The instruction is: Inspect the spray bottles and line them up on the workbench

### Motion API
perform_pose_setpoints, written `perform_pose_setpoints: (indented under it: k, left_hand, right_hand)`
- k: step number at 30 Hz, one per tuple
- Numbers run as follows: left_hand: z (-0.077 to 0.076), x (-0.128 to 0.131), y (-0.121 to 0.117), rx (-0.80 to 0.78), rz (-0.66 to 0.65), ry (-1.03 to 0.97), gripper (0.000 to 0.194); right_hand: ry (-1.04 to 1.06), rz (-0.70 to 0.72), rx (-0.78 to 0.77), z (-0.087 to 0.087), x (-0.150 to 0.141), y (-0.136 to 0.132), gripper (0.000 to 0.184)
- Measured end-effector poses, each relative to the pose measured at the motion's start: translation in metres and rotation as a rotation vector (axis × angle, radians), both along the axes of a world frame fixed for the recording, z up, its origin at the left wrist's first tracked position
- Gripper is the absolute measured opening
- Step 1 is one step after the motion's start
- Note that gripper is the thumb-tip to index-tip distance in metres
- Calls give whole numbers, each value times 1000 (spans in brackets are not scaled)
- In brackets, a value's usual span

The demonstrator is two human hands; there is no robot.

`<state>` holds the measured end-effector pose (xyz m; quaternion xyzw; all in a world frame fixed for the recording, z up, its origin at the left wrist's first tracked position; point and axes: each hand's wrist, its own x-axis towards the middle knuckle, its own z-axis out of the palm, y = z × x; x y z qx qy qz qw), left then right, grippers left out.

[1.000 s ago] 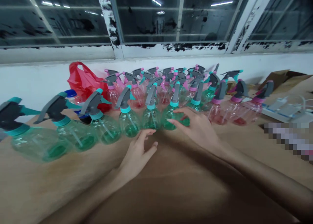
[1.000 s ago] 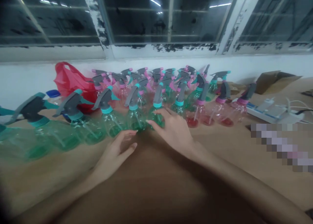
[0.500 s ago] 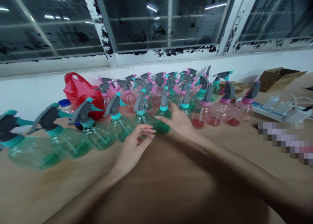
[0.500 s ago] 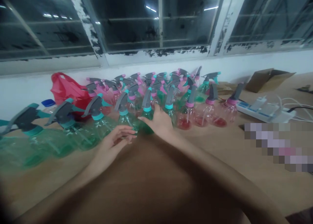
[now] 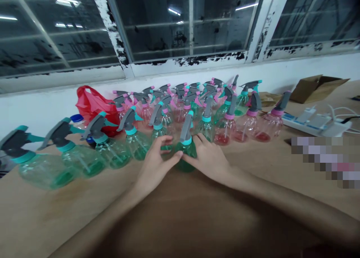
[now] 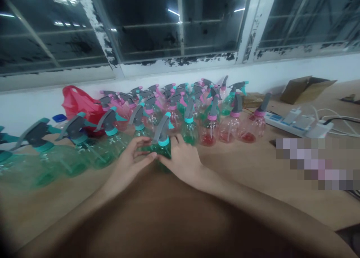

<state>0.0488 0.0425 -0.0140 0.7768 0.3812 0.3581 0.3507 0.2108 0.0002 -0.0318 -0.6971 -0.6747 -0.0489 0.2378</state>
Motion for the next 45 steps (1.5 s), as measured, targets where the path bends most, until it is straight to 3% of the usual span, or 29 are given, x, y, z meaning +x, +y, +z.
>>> perform_pose_setpoints:
  k: [6, 10, 13, 18, 22, 30, 36, 45]
  left_hand:
    - [8, 13, -19, 10, -65, 6, 55]
    - [12, 11, -28, -27, -124, -37, 38]
    - [12, 3, -32, -15, -132, -57, 30]
    - [13, -11, -36, 30, -75, -37, 34]
    - [14, -17, -35, 2, -63, -33, 40]
    - [11, -15, -15, -2, -76, -53, 39]
    - [14, -7, -2, -5, -35, -37, 17]
    - [11, -5, 0, -31, -74, -31, 12]
  right_hand:
    - [-61, 133, 100, -14, -20, -39, 71]
    - [-84, 176, 188, -23, -35, -52, 95]
    - [-60, 212, 218, -26, -43, -56, 96]
    - [145, 456, 153, -23, -41, -55, 109]
    - [233, 642, -2, -29, -14, -46, 100]
    - [145, 536, -194, -64, 46, -20, 81]
    - [5, 639, -202, -71, 44, -15, 88]
    - [19, 642, -170, -79, 45, -14, 91]
